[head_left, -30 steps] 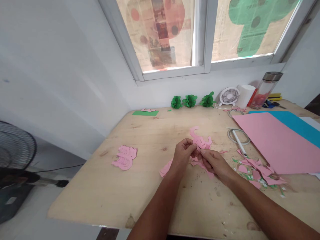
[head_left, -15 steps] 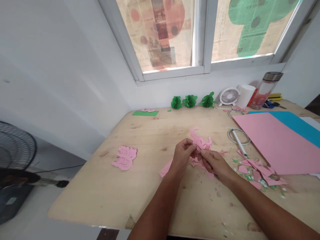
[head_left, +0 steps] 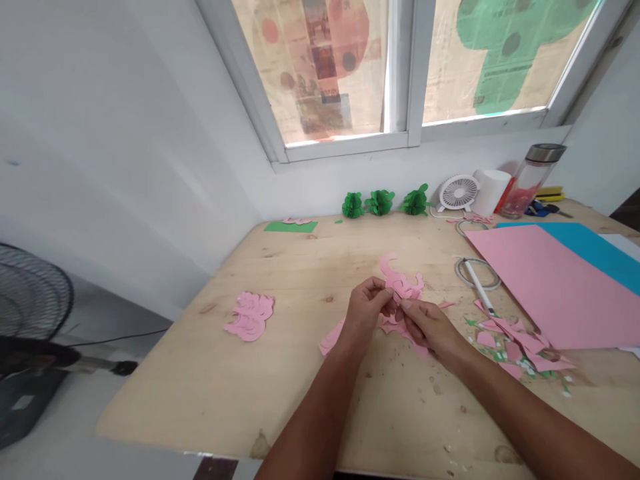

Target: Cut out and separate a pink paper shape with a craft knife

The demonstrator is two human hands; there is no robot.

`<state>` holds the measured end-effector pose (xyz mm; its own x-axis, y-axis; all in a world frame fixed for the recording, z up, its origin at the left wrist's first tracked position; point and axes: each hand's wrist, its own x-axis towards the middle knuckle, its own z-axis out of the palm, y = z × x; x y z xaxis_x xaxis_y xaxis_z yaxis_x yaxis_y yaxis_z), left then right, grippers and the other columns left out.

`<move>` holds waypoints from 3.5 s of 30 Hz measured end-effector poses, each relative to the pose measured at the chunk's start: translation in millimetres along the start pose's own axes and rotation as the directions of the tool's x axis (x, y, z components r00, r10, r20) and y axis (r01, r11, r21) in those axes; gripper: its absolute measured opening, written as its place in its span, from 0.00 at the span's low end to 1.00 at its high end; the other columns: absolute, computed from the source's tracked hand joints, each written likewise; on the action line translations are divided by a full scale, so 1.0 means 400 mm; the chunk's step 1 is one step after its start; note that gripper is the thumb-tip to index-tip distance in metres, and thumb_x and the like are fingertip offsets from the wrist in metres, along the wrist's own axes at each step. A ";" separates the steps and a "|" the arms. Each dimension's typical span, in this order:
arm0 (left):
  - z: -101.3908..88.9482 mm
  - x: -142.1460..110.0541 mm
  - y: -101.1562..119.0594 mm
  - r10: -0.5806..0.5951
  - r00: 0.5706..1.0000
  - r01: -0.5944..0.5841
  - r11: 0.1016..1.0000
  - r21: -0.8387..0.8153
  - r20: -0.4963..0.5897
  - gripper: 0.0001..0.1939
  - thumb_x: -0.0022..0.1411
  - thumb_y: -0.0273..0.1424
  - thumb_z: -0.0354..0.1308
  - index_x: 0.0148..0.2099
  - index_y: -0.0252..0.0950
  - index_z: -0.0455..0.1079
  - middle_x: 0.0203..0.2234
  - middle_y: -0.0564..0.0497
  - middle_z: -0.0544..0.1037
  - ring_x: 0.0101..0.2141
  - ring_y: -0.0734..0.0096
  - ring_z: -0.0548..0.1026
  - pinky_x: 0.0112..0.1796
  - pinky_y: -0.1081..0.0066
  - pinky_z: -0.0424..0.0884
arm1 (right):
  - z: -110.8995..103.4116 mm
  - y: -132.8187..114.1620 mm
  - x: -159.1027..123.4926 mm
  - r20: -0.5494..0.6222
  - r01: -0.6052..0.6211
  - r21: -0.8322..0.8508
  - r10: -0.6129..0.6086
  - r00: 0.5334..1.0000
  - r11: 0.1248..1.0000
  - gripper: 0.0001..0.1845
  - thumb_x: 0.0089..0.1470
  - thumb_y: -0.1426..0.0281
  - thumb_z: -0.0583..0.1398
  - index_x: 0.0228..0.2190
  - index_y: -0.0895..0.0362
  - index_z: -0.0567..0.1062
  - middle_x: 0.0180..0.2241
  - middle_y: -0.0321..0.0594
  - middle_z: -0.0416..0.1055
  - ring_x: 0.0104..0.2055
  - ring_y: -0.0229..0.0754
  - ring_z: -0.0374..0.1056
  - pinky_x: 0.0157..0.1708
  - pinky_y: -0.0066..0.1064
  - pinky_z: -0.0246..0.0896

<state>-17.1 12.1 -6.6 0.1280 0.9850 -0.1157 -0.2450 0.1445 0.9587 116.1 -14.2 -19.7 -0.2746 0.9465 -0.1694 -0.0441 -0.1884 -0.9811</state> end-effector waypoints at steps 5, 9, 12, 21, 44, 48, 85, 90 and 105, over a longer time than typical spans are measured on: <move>0.002 -0.002 0.001 0.008 1.000 -0.008 1.000 0.001 0.002 0.11 0.44 0.35 0.61 0.26 0.34 0.63 0.14 0.54 0.69 0.16 0.78 0.65 0.21 0.75 0.60 | 0.002 -0.002 -0.001 -0.002 -0.003 0.015 0.003 1.000 1.000 0.20 0.51 0.54 0.53 0.22 0.58 0.67 0.10 0.25 0.47 0.13 0.30 0.40 0.14 0.24 0.32; 0.003 -0.003 0.001 0.012 1.000 -0.012 1.000 -0.008 -0.003 0.10 0.45 0.34 0.60 0.26 0.34 0.62 0.14 0.55 0.69 0.16 0.78 0.65 0.21 0.75 0.60 | 0.004 -0.003 -0.002 -0.012 0.009 0.002 -0.009 1.000 1.000 0.21 0.50 0.53 0.53 0.21 0.58 0.66 0.10 0.26 0.48 0.13 0.30 0.41 0.14 0.25 0.33; 0.002 -0.002 0.001 0.011 1.000 -0.011 1.000 -0.004 -0.002 0.10 0.45 0.33 0.60 0.26 0.34 0.62 0.14 0.54 0.69 0.16 0.78 0.65 0.21 0.75 0.60 | 0.005 -0.004 -0.001 -0.018 -0.002 0.000 0.002 1.000 1.000 0.21 0.50 0.53 0.53 0.21 0.58 0.66 0.10 0.26 0.48 0.13 0.30 0.41 0.14 0.25 0.33; 0.003 -0.006 0.005 0.007 1.000 -0.007 1.000 -0.012 -0.001 0.11 0.44 0.34 0.61 0.26 0.34 0.63 0.14 0.54 0.69 0.17 0.78 0.65 0.21 0.75 0.60 | 0.003 0.000 0.000 -0.024 -0.001 -0.002 0.000 1.000 1.000 0.21 0.50 0.53 0.53 0.21 0.57 0.66 0.10 0.26 0.48 0.13 0.30 0.41 0.14 0.25 0.33; 0.004 -0.008 0.004 0.016 1.000 -0.017 1.000 -0.025 -0.016 0.10 0.45 0.34 0.61 0.26 0.34 0.64 0.15 0.55 0.68 0.18 0.78 0.65 0.23 0.74 0.62 | 0.007 -0.007 -0.004 -0.047 -0.014 0.004 0.014 0.999 1.000 0.21 0.49 0.52 0.54 0.21 0.57 0.66 0.11 0.26 0.47 0.13 0.30 0.41 0.14 0.25 0.33; 0.002 -0.009 0.004 0.020 1.000 -0.021 1.000 -0.023 -0.020 0.09 0.45 0.33 0.60 0.26 0.34 0.64 0.15 0.54 0.69 0.18 0.78 0.65 0.23 0.74 0.62 | 0.005 -0.005 -0.003 -0.043 -0.006 0.007 0.006 0.999 1.000 0.20 0.49 0.53 0.54 0.22 0.57 0.67 0.10 0.26 0.48 0.13 0.30 0.41 0.14 0.24 0.33; 0.002 -0.015 0.009 0.040 0.999 -0.040 0.999 -0.026 0.007 0.08 0.47 0.33 0.60 0.27 0.33 0.65 0.16 0.54 0.69 0.19 0.78 0.66 0.25 0.74 0.62 | 0.003 -0.008 -0.002 -0.044 -0.025 0.024 0.026 0.999 0.999 0.20 0.50 0.53 0.54 0.23 0.58 0.67 0.10 0.25 0.48 0.13 0.29 0.42 0.13 0.24 0.33; 0.003 -0.015 0.009 0.040 0.999 -0.040 0.999 -0.025 0.004 0.08 0.48 0.33 0.59 0.27 0.34 0.65 0.16 0.54 0.69 0.19 0.78 0.66 0.25 0.74 0.62 | 0.002 -0.003 0.000 -0.038 -0.017 0.023 0.017 0.999 1.000 0.20 0.50 0.53 0.53 0.23 0.58 0.68 0.10 0.25 0.48 0.13 0.30 0.42 0.13 0.24 0.33; 0.001 -0.015 0.009 0.035 0.999 -0.035 0.999 -0.023 0.004 0.08 0.48 0.33 0.59 0.27 0.34 0.64 0.16 0.54 0.69 0.19 0.78 0.66 0.25 0.74 0.62 | 0.000 0.003 0.001 -0.024 -0.017 0.026 0.017 1.000 1.000 0.20 0.51 0.54 0.54 0.23 0.59 0.68 0.10 0.25 0.48 0.13 0.29 0.41 0.13 0.24 0.32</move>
<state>-18.2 6.6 -2.2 0.1234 0.9891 -0.0806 -0.2714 0.1117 0.9560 115.9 -14.1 -20.9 -0.2521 0.9491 -0.1887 -0.0644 -0.2110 -0.9754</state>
